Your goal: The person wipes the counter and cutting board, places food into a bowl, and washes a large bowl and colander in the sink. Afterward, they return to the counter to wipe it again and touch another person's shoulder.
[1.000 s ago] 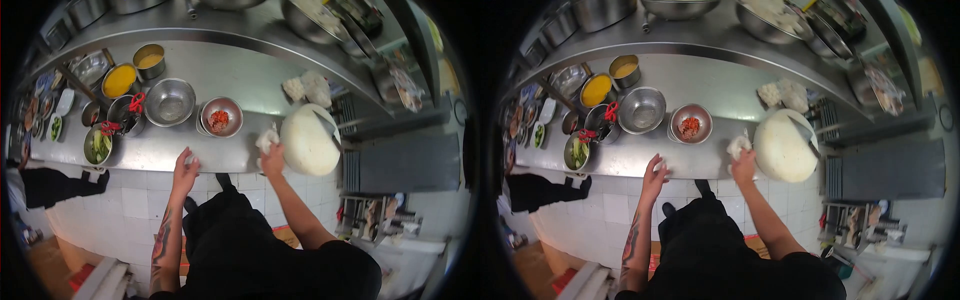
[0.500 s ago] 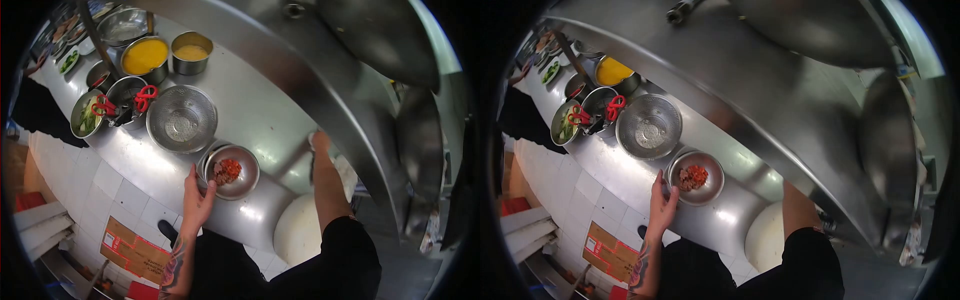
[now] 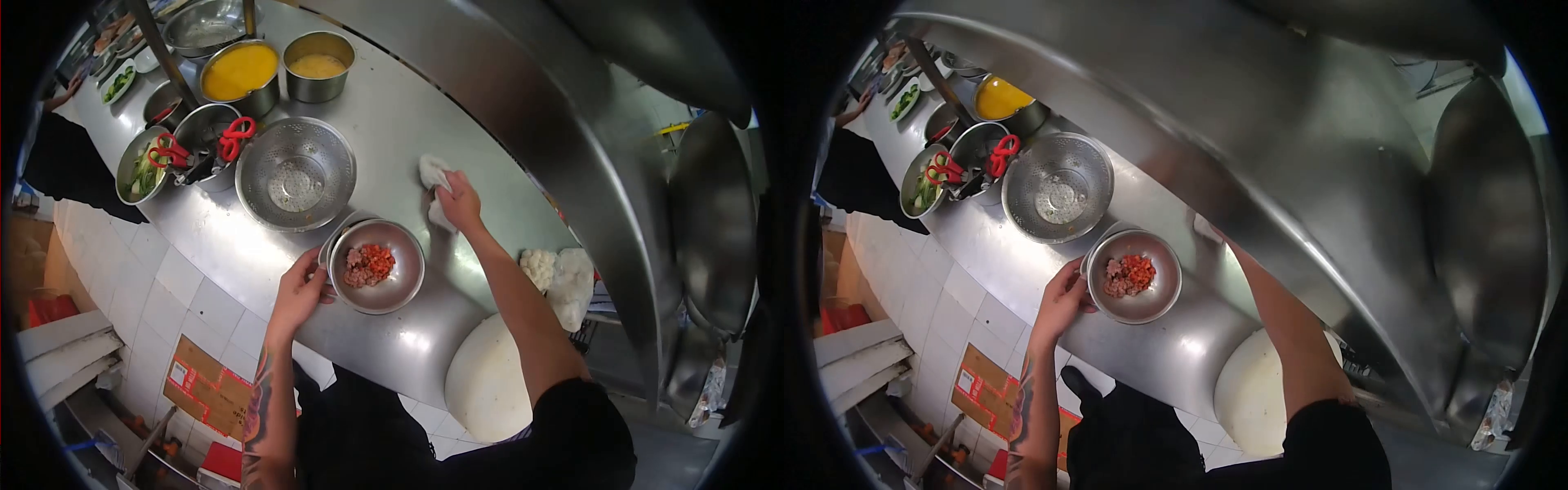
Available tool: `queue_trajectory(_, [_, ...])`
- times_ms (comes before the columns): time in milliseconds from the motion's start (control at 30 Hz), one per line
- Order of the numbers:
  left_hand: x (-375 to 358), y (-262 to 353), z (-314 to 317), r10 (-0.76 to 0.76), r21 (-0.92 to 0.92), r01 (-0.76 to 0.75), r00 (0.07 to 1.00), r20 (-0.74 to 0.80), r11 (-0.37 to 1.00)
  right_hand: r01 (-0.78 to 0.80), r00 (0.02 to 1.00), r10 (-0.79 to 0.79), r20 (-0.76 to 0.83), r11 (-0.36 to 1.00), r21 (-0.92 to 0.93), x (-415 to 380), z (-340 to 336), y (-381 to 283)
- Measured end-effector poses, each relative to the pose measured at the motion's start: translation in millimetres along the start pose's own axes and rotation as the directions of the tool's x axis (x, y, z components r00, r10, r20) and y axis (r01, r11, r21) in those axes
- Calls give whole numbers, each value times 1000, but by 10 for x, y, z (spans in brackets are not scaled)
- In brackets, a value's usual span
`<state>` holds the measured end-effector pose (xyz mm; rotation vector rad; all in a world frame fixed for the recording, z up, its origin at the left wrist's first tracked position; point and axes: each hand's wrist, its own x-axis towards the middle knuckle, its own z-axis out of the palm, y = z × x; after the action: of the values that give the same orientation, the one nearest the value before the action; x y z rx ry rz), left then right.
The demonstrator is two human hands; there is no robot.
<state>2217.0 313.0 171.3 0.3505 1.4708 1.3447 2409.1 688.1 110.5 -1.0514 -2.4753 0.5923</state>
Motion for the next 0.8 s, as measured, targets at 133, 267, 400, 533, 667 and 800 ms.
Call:
queue_trajectory(133, [132, 25, 12, 112, 180, -113, 994, 12, 977, -421, 907, 345, 243, 696, 582, -115, -503, 622])
queue_trajectory(267, [103, 40, 32, 243, 284, -228, 970, -17, 931, -31, 970, -39, -240, 959, -283, -295, -791, 892])
queue_trajectory(400, [-90, -97, -55, 294, 349, -246, 951, -91, 904, -222, 965, 88, -249, 780, -585, 310, -463, 868])
queue_trajectory(533, [-387, -352, -266, 253, 351, -188, 956, -148, 917, 87, 988, -110, -109, 978, -191, -107, 202, 133])
queue_trajectory(667, [-730, -471, -475, 269, 246, -225, 950, -160, 943, 136, 863, -257, 435, 947, 290, -553, -275, -1006])
queue_trajectory(800, [-1160, -544, -791, 312, 214, -276, 937, -157, 937, -344, 839, 40, 542, 811, 473, -417, -972, -413])
